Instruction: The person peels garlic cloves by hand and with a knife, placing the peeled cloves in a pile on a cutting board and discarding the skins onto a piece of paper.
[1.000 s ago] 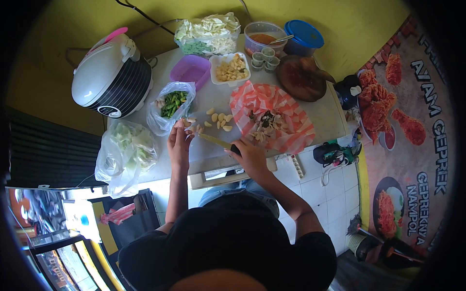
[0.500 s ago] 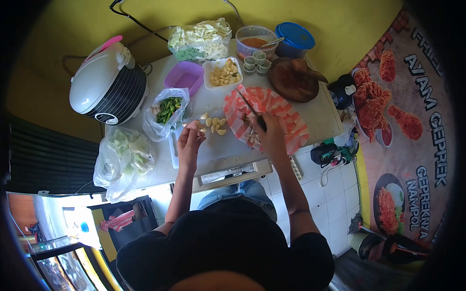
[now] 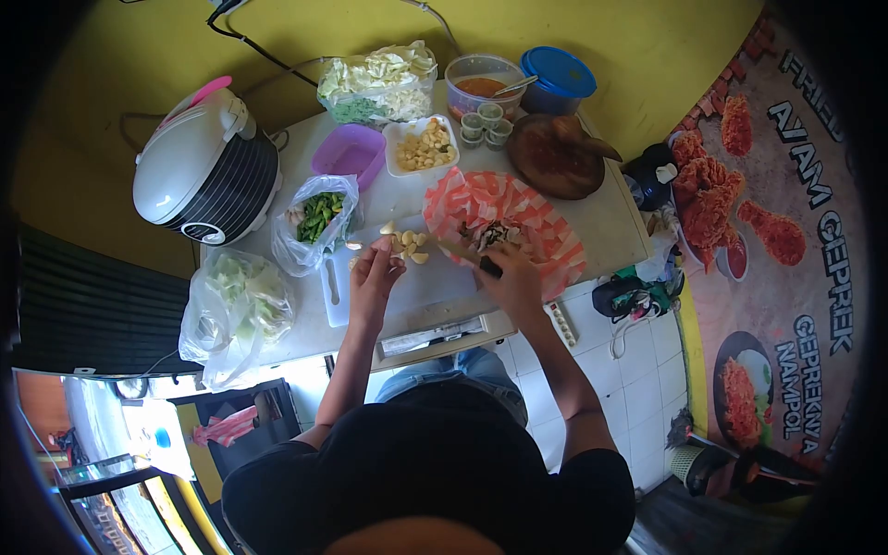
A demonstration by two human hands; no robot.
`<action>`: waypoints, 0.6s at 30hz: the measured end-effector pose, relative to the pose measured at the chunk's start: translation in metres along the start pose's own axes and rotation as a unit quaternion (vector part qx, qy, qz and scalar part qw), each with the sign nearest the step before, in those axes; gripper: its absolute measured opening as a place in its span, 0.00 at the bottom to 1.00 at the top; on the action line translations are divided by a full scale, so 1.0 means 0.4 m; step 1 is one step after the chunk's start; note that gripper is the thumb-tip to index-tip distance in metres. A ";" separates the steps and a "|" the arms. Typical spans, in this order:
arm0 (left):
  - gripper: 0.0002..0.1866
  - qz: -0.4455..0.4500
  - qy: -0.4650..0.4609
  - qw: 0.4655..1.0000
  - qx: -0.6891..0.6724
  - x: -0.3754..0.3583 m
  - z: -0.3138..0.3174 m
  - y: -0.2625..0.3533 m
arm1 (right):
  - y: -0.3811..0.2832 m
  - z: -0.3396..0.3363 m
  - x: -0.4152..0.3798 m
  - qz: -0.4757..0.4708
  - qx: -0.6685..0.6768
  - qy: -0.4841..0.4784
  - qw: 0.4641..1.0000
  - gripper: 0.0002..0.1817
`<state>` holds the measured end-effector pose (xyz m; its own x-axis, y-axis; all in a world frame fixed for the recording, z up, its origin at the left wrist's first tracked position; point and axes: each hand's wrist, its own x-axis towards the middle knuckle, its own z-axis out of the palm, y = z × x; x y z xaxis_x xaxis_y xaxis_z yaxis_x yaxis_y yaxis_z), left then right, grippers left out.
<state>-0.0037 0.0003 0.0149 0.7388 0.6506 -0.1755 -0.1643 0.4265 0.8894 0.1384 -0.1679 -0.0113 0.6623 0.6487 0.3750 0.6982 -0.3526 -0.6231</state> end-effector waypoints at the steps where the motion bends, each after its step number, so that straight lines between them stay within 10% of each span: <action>1: 0.16 -0.009 -0.013 1.000 -0.018 0.002 0.001 -0.007 | 0.024 -0.002 0.021 -0.019 0.011 0.036 0.999 0.15; 11: 0.17 -0.032 -0.046 0.997 -0.049 -0.003 0.039 -0.008 | -0.085 -0.082 0.112 0.160 0.182 -0.013 0.970 0.18; 18: 0.16 0.027 -0.034 0.999 -0.030 -0.012 0.045 -0.020 | -0.203 -0.014 0.016 0.040 0.311 -0.059 0.948 0.20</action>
<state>0.0059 -0.0174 0.0164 0.7699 0.6307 -0.0973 -0.2430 0.4308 0.8691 0.0875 -0.1390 0.0455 0.6463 0.7199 0.2533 0.3275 0.0382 -0.9441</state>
